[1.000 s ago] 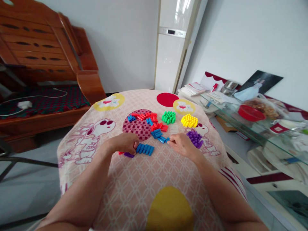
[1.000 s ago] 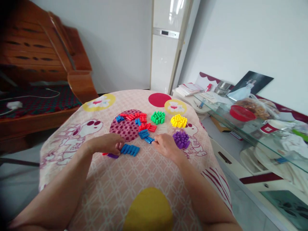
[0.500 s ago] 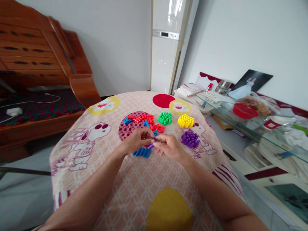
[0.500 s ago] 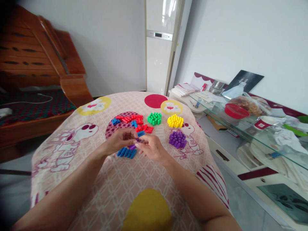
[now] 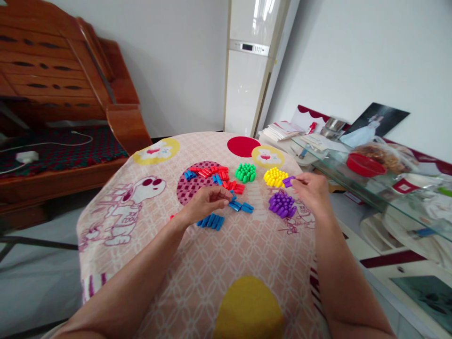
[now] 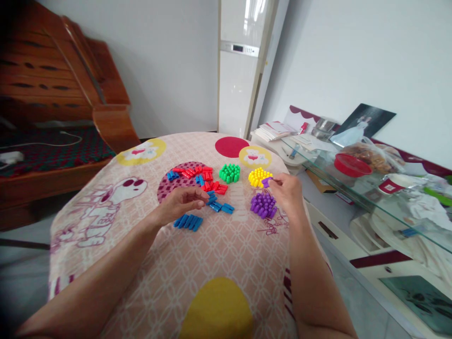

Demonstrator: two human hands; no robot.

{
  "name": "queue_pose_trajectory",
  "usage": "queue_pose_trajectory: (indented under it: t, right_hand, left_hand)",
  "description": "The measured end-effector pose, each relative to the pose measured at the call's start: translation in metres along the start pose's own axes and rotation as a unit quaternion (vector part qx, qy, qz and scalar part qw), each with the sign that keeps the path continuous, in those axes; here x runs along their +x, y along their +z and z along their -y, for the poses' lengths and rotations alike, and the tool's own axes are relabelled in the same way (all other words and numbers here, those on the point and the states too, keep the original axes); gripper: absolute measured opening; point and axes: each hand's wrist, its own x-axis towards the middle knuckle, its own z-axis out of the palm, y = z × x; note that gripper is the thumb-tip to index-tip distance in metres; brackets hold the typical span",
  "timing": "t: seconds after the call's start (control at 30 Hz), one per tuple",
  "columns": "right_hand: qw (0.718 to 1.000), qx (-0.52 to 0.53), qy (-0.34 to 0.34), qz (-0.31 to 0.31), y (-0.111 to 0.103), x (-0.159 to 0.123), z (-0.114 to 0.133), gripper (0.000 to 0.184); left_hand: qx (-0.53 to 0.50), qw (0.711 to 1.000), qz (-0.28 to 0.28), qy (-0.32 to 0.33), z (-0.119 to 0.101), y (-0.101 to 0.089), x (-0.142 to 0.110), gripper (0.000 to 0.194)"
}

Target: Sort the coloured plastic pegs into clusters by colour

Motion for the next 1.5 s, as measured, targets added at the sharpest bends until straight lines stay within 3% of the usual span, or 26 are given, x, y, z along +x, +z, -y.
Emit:
queue_pose_trajectory:
  t: [0.1,0.17,0.27,0.43,0.5,0.6,0.7,0.77,0.87,1.0,1.07,1.13,1.23,1.37,1.5]
  right_hand:
    - [0.97,-0.241,0.011,0.03,-0.016,0.013,-0.024,0.025]
    - [0.941,-0.326,0.027,0.084,-0.015,0.017,-0.034,0.025]
    - [0.921,-0.366,0.047,0.125,-0.006,0.018,-0.039,0.028]
    - [0.919,-0.364,0.051,0.144,0.003,0.016,-0.039,0.033]
    - [0.919,-0.359,0.048,0.154,0.002,0.015,-0.039,0.034]
    - [0.918,-0.371,0.039,0.137,-0.001,0.014,-0.037,0.035]
    - [0.928,-0.371,0.002,0.046,-0.002,0.012,-0.028,0.037]
    - [0.943,-0.326,-0.063,-0.014,0.003,0.007,-0.018,0.037]
    - [0.962,-0.204,-0.179,-0.018,0.024,-0.009,0.002,0.035]
    - [0.954,-0.048,-0.282,0.089,0.073,-0.039,0.025,0.026]
    - [0.946,0.021,-0.304,0.106,0.101,-0.049,0.03,0.033]
    - [0.942,0.067,-0.308,0.119,0.126,-0.053,0.029,0.041]
    - [0.947,0.105,-0.279,0.118,0.154,-0.051,0.02,0.047]
    - [0.955,0.109,-0.266,0.077,0.178,-0.046,0.013,0.051]
    - [0.953,0.121,-0.264,0.088,0.197,-0.047,0.029,0.049]
  left_hand:
    - [-0.007,1.0,0.006,-0.011,-0.001,-0.001,0.0,0.033]
    - [-0.01,1.0,0.01,-0.014,-0.001,0.0,0.0,0.032]
    - [-0.004,1.0,0.016,-0.011,0.0,0.001,0.0,0.032]
    - [0.013,1.0,0.005,-0.013,0.001,-0.004,0.0,0.033]
    - [0.027,0.999,-0.033,-0.012,0.001,-0.008,0.0,0.034]
    - [0.056,0.989,-0.136,0.001,0.002,-0.018,0.0,0.034]
    - [0.052,0.971,-0.235,0.014,0.005,-0.03,0.0,0.032]
    - [0.048,0.961,-0.272,0.019,0.011,-0.036,0.0,0.029]
    - [0.097,0.957,-0.271,0.026,0.019,-0.035,0.003,0.026]
    - [0.217,0.955,-0.193,0.067,0.022,-0.018,0.007,0.023]
    - [0.252,0.947,-0.182,0.083,0.018,-0.012,0.007,0.024]
    - [0.264,0.936,-0.213,0.09,0.014,-0.016,0.006,0.027]
    - [0.248,0.919,-0.298,0.071,0.012,-0.039,0.001,0.027]
    - [0.131,0.906,-0.401,0.032,0.019,-0.076,-0.006,0.028]
    - [0.023,0.9,-0.435,0.03,0.024,-0.088,-0.009,0.027]
